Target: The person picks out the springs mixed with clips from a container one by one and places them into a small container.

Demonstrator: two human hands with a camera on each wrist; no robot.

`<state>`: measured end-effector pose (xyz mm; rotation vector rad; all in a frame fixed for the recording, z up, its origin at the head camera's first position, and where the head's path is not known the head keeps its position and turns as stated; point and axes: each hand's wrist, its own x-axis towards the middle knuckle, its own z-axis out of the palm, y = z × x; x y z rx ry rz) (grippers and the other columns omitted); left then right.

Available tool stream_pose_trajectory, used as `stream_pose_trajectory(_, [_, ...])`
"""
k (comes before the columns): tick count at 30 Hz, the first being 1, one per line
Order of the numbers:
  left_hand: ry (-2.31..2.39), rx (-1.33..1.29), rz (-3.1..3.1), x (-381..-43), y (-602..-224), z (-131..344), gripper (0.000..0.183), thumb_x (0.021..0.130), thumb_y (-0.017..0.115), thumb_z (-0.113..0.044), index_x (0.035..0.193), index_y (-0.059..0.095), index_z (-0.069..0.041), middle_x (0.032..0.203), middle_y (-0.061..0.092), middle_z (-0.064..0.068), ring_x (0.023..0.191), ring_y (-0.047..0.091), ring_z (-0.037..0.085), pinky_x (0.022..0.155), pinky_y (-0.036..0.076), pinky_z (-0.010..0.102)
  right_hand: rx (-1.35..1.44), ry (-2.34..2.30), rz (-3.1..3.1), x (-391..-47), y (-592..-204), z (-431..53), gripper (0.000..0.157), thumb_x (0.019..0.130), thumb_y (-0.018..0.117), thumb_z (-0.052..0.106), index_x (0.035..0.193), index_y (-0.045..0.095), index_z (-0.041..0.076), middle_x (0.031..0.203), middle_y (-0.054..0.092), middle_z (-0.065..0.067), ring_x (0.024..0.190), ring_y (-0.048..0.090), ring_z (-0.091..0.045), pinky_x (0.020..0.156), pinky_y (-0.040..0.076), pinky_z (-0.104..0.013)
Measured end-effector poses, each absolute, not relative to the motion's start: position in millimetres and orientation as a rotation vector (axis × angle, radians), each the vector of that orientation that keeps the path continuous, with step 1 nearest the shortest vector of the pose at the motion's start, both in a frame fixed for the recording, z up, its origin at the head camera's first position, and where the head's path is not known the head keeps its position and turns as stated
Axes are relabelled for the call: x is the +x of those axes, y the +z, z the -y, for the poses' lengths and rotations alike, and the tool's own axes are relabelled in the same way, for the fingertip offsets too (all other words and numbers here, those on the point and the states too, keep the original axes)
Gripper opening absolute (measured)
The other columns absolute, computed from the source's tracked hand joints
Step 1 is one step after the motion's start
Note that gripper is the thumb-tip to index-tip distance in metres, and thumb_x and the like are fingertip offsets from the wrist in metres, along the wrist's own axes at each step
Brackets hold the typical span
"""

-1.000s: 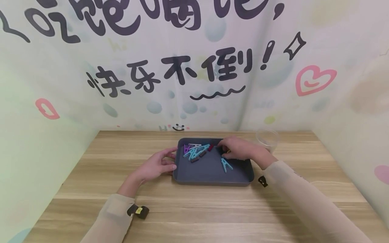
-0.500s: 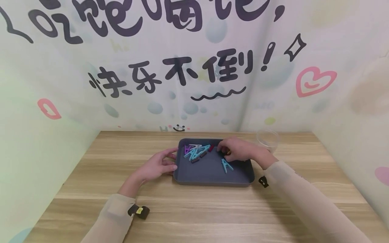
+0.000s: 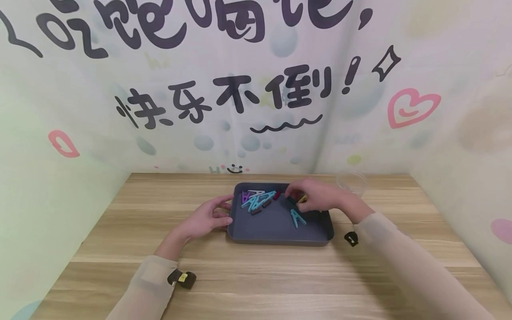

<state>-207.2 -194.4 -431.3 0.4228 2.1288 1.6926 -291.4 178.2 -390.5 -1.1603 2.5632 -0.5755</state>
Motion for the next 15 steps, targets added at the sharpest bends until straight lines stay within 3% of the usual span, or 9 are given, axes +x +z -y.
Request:
stream_pose_trajectory(8, [1.711, 0.421, -2.097, -208.8, -433.7, 194.5, 0.071, 0.103, 0.063, 0.006, 0.164, 0.026, 0.006, 0.146, 0.044, 0.032, 0.127, 0.062, 0.043, 0.098, 0.062, 0.042, -1.175, -0.651, -2.566, -284.3, -379.5, -195.7, 0.036, 0.090, 0.070, 0.005, 0.126, 0.070, 0.007, 0.114, 0.069, 0.002, 0.106, 0.066, -0.028, 0.092, 0.059, -0.052])
stream_pose_trajectory(15, [1.702, 0.409, -2.106, -208.2, -433.4, 195.4, 0.071, 0.103, 0.062, 0.005, 0.164, 0.027, 0.005, 0.146, 0.044, 0.031, 0.127, 0.062, 0.042, 0.098, 0.062, 0.042, -1.123, -0.641, -2.634, -279.0, -366.0, -213.2, 0.038, 0.088, 0.072, 0.003, 0.126, 0.071, 0.010, 0.114, 0.070, 0.003, 0.104, 0.065, -0.026, 0.090, 0.060, -0.048])
